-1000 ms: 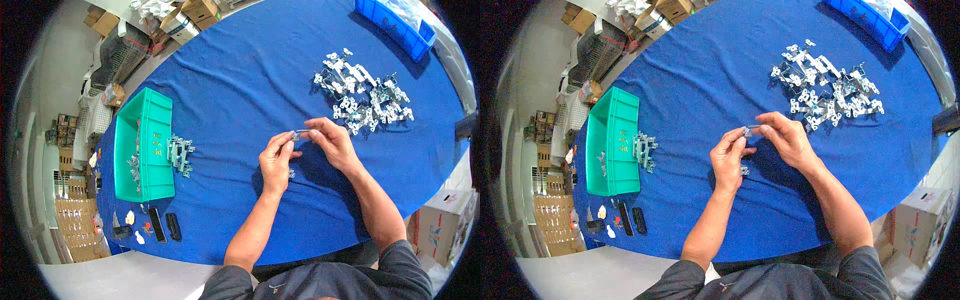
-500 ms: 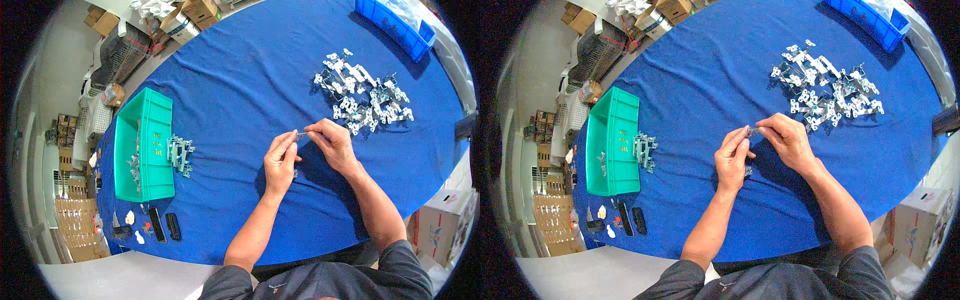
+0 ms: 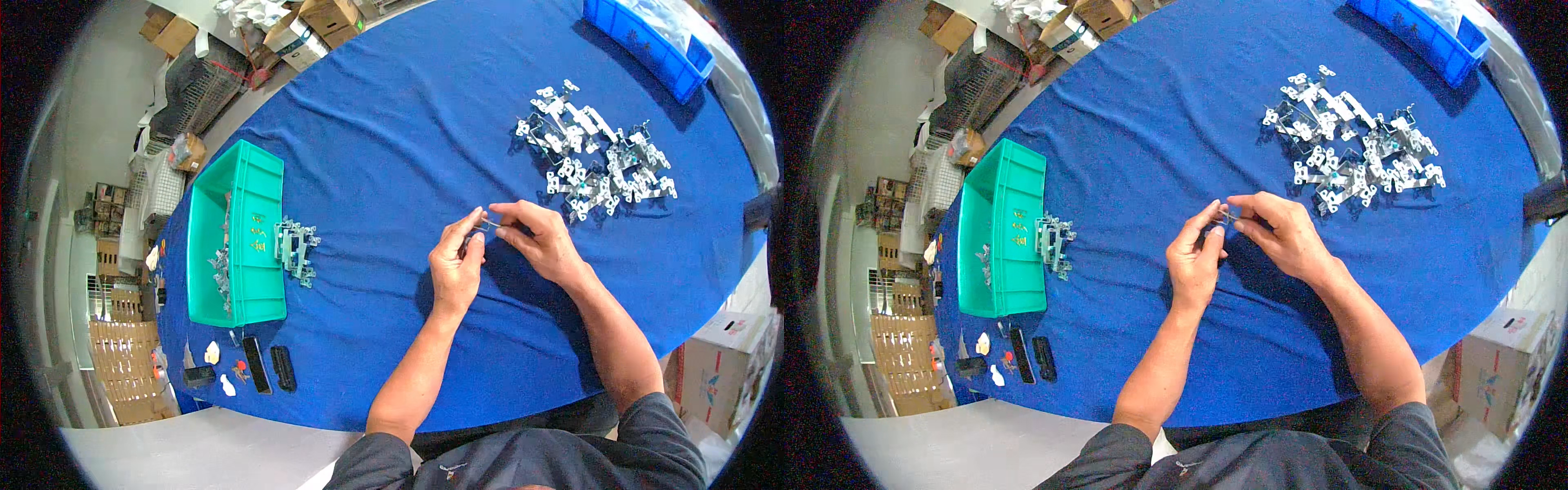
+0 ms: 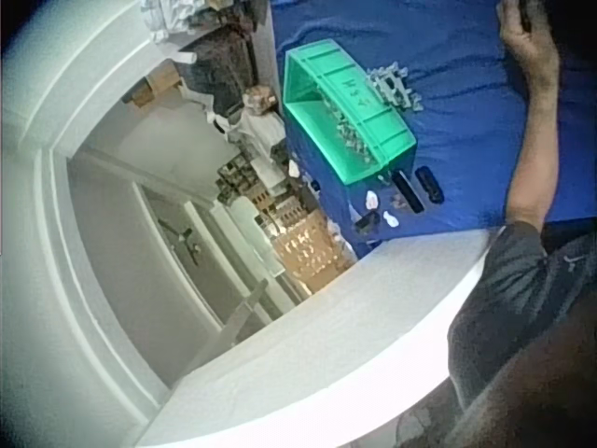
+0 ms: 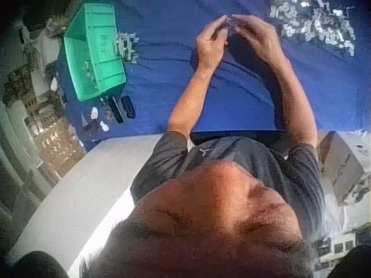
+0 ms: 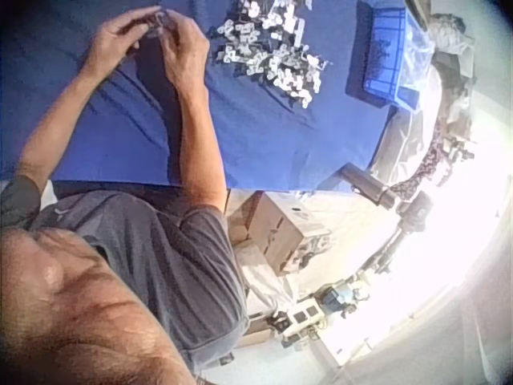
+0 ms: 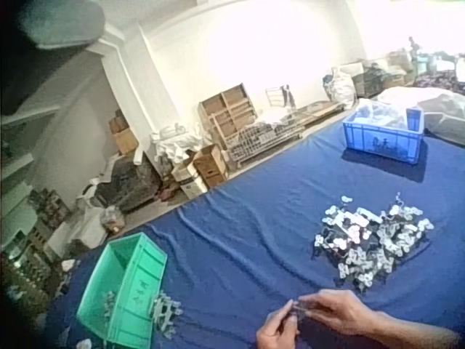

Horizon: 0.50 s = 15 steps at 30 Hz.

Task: The person assembles small metal components by inserting metal pins into metal brackets by hand.

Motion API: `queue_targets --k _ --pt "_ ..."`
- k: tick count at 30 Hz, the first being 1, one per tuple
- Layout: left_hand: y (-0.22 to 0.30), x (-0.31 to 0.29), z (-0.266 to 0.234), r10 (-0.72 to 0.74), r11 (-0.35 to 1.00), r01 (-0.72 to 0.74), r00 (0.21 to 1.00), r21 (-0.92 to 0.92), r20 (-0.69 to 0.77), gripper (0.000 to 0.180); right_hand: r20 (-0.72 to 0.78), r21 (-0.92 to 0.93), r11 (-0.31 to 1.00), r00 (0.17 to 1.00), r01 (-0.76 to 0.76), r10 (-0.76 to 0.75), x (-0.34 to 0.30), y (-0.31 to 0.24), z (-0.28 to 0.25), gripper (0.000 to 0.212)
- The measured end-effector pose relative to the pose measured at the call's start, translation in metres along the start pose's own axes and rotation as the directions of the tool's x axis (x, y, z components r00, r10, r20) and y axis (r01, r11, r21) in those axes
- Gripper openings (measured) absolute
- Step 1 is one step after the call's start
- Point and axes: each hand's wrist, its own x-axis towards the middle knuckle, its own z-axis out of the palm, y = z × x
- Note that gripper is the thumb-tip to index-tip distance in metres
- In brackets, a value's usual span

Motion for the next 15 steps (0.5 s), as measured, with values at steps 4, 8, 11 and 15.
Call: queue_targets --k 4,8,11,15 --pt "-0.0037 -0.0002 -0.0010 0.047 0.994 -0.053 0.997 0.097 0.065 0.047 0.021 0.089 0.990 0.994 -0.112 0.111 -0.0009 -0.0018 -0.0002 0.029" --pt "-0.0076 0.0001 -0.0009 0.032 0.995 -0.039 0.997 0.090 0.071 0.051 0.068 0.002 1.000 0.997 0.031 -0.031 0.0009 -0.0016 -0.0072 0.033" --pt "-0.0080 0.0030 0.0001 0.111 0.988 -0.120 0.990 0.100 0.092 0.054 0.137 0.027 0.993 0.984 0.112 -0.115 0.0032 -0.0003 -0.0071 0.034" --pt "-0.0017 0.0012 0.0039 0.078 0.997 -0.078 0.993 -0.001 0.087 0.053 0.121 0.138 0.989 0.990 0.048 -0.065 0.0015 0.0020 -0.0058 0.033"
